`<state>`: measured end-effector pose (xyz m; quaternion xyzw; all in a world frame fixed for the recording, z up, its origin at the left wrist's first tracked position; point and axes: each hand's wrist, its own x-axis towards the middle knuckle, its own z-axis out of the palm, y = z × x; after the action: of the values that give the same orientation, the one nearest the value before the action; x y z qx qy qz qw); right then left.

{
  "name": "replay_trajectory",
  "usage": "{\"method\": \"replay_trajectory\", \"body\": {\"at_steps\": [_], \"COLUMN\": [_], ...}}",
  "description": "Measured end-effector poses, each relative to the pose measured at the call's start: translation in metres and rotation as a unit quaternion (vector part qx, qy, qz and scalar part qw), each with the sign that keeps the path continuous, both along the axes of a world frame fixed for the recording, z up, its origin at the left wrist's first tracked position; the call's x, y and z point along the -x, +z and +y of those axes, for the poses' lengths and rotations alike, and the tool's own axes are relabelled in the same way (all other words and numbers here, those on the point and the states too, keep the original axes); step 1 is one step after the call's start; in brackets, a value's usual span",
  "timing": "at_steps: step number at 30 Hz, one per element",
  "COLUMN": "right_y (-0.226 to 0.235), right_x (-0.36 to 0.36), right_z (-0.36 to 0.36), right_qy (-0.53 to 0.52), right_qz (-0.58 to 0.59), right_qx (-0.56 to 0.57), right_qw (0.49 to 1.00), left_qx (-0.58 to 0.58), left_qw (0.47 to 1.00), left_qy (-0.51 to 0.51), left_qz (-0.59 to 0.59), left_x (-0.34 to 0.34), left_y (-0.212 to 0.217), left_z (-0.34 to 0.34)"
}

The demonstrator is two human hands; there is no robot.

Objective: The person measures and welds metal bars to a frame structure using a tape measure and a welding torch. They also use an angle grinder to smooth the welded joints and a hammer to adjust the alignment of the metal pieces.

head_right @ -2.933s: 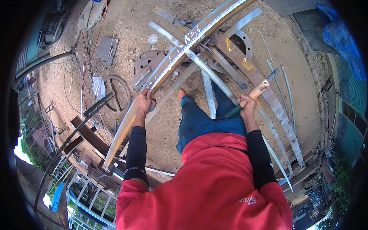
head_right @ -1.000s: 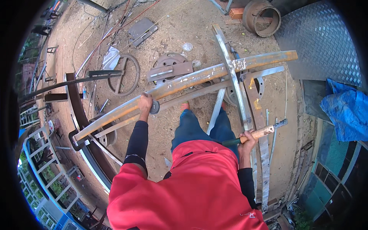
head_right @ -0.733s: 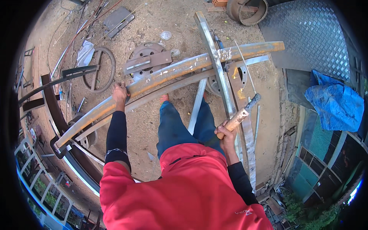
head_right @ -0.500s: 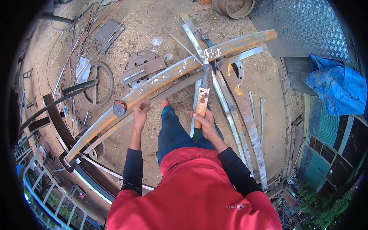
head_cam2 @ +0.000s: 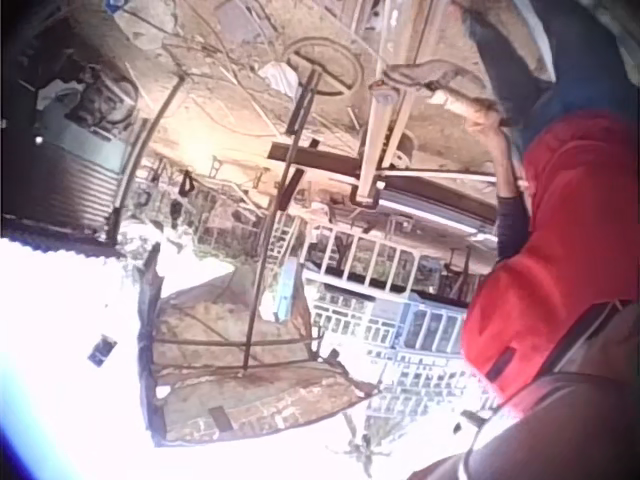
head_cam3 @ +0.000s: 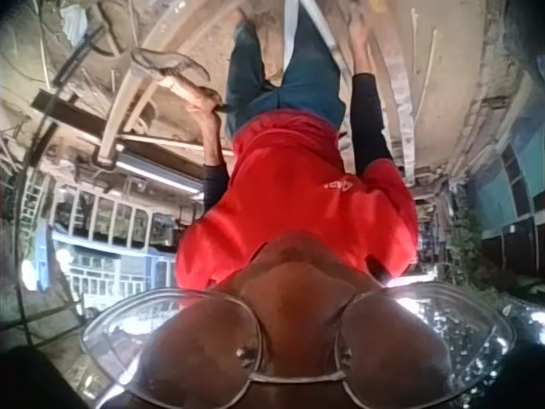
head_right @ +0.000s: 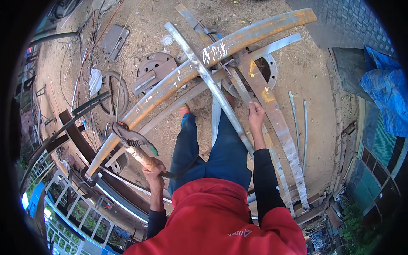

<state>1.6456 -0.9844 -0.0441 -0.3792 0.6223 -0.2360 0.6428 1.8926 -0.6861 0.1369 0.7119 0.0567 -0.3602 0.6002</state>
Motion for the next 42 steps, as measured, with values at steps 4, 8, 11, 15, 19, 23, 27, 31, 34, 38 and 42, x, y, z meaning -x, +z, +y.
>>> {"method": "replay_trajectory", "body": {"at_steps": [4,8,11,15,19,23,27,31,34,38,42], "right_y": [-0.082,-0.095,-0.095,-0.088,-0.057,-0.010,-0.006,0.010,0.006,0.006,0.001], "right_x": [0.002,0.006,0.005,-0.002,-0.004,-0.024,-0.038,-0.057,-0.055,-0.052,-0.050], "right_z": [0.028,0.023,0.016,0.021,0.005,0.027,0.049,0.049,0.052,0.051,0.052], "right_qy": [-0.005,0.039,0.011,0.080,0.136,0.230,0.296,0.338,0.342,0.345,0.345], "right_qz": [0.030,0.013,0.003,0.065,0.038,0.186,0.308,0.376,0.409,0.436,0.421], "right_qx": [-0.023,-0.056,-0.051,0.030,0.089,0.270,0.243,0.204,0.212,0.214,0.230], "right_qw": [0.999,0.998,0.999,0.994,0.986,0.917,0.871,0.839,0.819,0.803,0.807], "left_qx": [-0.099,-0.128,-0.086,-0.050,-0.039,0.021,0.001,-0.029,-0.027,-0.044,-0.019], "left_qw": [0.991,0.992,0.995,0.998,0.999,0.988,0.997,0.998,0.998,0.991,0.996], "left_qy": [0.022,-0.007,0.015,0.018,-0.024,-0.011,-0.010,-0.016,-0.012,-0.004,0.029], "left_qz": [0.092,-0.012,-0.041,-0.029,-0.022,0.154,0.078,0.047,0.058,0.127,0.086], "left_x": [0.025,0.054,0.061,0.065,0.084,0.080,0.090,0.087,0.096,0.108,0.131], "left_y": [0.006,-0.001,-0.009,-0.020,-0.045,-0.076,-0.088,-0.100,-0.113,-0.114,-0.124], "left_z": [-0.003,0.014,0.018,0.013,0.034,0.045,0.023,0.001,-0.004,-0.013,-0.019]}}
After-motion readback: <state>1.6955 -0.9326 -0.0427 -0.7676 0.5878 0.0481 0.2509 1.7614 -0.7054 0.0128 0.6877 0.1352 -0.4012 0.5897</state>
